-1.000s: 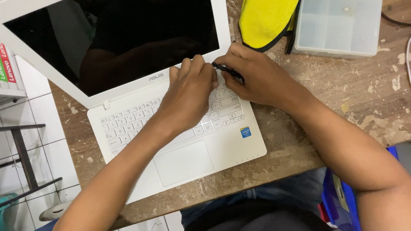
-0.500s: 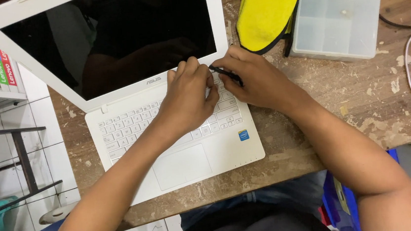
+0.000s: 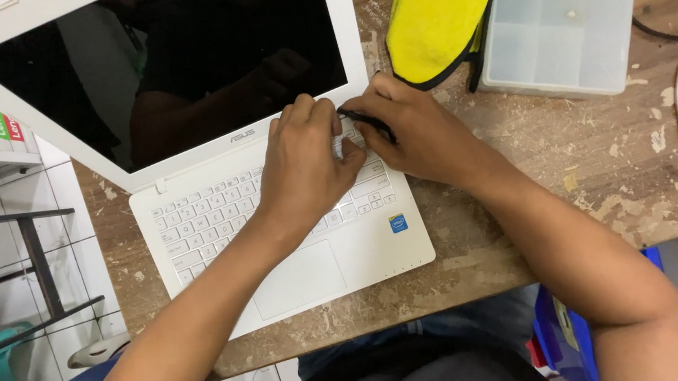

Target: The person is repairing a white Asus laptop, specifically focusing on reconnecting internal components like a ribbon cable near the keyboard area.

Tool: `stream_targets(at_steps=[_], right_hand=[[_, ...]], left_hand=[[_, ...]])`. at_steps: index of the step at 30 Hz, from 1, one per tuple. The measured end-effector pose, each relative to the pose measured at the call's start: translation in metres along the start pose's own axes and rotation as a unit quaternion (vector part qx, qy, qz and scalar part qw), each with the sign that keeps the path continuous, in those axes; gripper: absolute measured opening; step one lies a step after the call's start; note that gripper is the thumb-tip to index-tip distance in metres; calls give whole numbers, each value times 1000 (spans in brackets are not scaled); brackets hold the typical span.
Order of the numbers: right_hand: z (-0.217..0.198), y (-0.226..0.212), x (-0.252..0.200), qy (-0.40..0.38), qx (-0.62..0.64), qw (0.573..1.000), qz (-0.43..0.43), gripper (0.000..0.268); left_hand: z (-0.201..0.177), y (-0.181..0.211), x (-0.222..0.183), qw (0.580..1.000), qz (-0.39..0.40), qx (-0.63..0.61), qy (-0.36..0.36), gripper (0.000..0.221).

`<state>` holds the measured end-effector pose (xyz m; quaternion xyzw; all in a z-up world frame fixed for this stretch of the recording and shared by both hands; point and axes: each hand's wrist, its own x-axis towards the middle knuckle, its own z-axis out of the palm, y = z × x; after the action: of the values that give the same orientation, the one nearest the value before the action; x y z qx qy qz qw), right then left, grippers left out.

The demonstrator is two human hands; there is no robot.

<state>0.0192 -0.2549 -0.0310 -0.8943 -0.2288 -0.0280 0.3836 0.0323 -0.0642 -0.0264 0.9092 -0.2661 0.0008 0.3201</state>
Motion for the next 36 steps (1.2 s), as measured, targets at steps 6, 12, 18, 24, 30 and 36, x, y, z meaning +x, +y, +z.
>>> stream_targets(at_steps=[6,12,18,24,30,36], right_hand=[[5,4,-1,13,-8,1000,-8,26],[9,8,-3,27,-11,1000,-11,27],[8,2,-2,34,-7,999,-18,25],[1,-5,-1,18,-6,1000,-15,24],[0,-4,1,-2,0,1000,-11,25],[1,-1,0,-7,13,1000,-7,25]], left_hand=[[15,-6,1,995,41,78,50,17],[19,-9,3,992,58,101,48,13],[3,-3,-3,997,64,38,35,11],[-24,-6,-10,994,102,-1,-30,5],[-31,-14,-9,991,96,-69,-66,7],[-28,-19,-7,986,81,-121,-79,8]])
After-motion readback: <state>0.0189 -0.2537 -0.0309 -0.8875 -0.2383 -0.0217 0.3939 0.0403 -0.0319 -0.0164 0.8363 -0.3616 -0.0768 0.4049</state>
